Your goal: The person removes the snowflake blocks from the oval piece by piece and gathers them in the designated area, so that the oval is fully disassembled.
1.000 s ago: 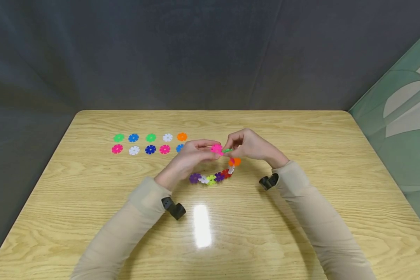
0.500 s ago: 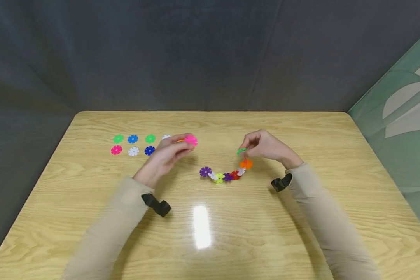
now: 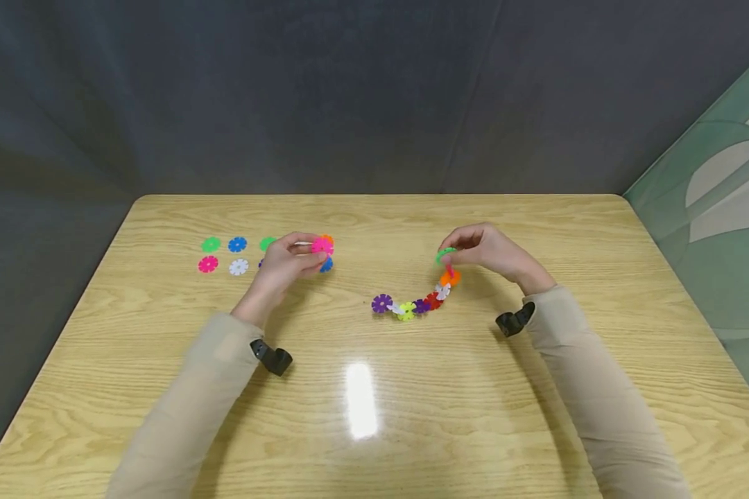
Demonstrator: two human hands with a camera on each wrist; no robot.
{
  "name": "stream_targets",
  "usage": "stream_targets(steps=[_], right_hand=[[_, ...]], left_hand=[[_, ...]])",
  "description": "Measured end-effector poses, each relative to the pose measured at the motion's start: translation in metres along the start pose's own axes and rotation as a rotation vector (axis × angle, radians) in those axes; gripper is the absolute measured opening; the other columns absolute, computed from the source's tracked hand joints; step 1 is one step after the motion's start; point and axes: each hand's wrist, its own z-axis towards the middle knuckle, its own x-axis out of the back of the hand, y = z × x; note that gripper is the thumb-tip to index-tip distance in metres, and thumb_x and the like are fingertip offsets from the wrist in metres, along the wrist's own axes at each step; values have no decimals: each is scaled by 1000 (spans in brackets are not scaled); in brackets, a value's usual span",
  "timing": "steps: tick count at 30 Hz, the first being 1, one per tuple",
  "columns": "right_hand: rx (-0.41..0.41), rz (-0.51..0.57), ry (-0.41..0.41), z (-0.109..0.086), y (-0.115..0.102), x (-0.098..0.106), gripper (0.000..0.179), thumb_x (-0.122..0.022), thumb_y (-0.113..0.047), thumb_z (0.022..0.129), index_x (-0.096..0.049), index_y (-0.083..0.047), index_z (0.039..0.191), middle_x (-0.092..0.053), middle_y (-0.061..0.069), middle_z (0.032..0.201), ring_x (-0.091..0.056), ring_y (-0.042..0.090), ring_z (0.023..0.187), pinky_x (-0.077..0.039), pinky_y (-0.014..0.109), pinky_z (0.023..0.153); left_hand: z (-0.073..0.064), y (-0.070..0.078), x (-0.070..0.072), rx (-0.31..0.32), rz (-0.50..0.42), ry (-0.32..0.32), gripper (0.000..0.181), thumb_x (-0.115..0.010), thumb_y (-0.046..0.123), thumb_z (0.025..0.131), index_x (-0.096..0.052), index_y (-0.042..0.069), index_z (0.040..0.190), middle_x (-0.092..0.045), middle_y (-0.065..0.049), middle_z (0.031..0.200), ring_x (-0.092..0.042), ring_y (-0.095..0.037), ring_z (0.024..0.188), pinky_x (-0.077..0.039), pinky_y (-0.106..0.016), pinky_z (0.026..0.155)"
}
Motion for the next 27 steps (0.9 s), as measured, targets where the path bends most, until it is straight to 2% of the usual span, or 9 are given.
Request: stream_targets(steps=[5,10,13,16,20,23,27], right_hand=[[-14,9,25,0,0,1,25,-68,-17,89,-67,-3,110,-69,-13,91,-63,9,85,-50,21,87],[-2,8,46,0,1,2,37,-64,-12,91,-59,5,123,-68,-17,98,-64,4,87,-53,22,88],[10,31,57,1,2,2,33,-64,-9,90,-60,5,119,-68,-16,93,-65,3,84,-55,24,87],[15,65,62,2,2,1,20,-66,-9,89,-65,-2,108,-68,-13,87,-65,3,80,-56,25,85],[13,81,65,3,2,1,9,-67,-12,89,-67,-12,97,-69,-12,84,-65,5,79,-53,22,86],[7,80,65,4,1,0,8,-68,-15,89,-69,-14,97,-70,-13,85,-65,7,80,-51,20,87],[-3,68,80,4,0,-1,13,-67,-18,90,-70,-13,101,-70,-14,88,-64,8,81,-51,23,88]], left_hand=[[12,-3,-9,-19,34,32,42,-56,-4,91,-51,-2,133,-59,-12,115,-61,-7,89,-54,-31,95],[25,-5,-18,-6,100,59,43,-55,-6,91,-51,-2,133,-55,-23,126,-61,-23,103,-53,-35,97],[32,-8,-22,-12,129,70,43,-57,-7,89,-51,-4,131,-56,-26,125,-62,-33,107,-54,-36,96],[37,-9,-27,-38,178,81,40,-60,-6,88,-54,-5,128,-59,-28,123,-62,-37,109,-57,-35,91],[44,-9,-31,-84,286,89,37,-62,-3,89,-57,-4,125,-62,-26,122,-63,-36,109,-58,-29,82],[49,-11,-33,-96,348,95,34,-62,-1,89,-60,-2,123,-63,-24,120,-63,-33,109,-57,-26,78],[54,-14,-35,-97,398,97,32,-63,0,89,-64,1,120,-65,-22,116,-62,-31,108,-55,-28,77]])
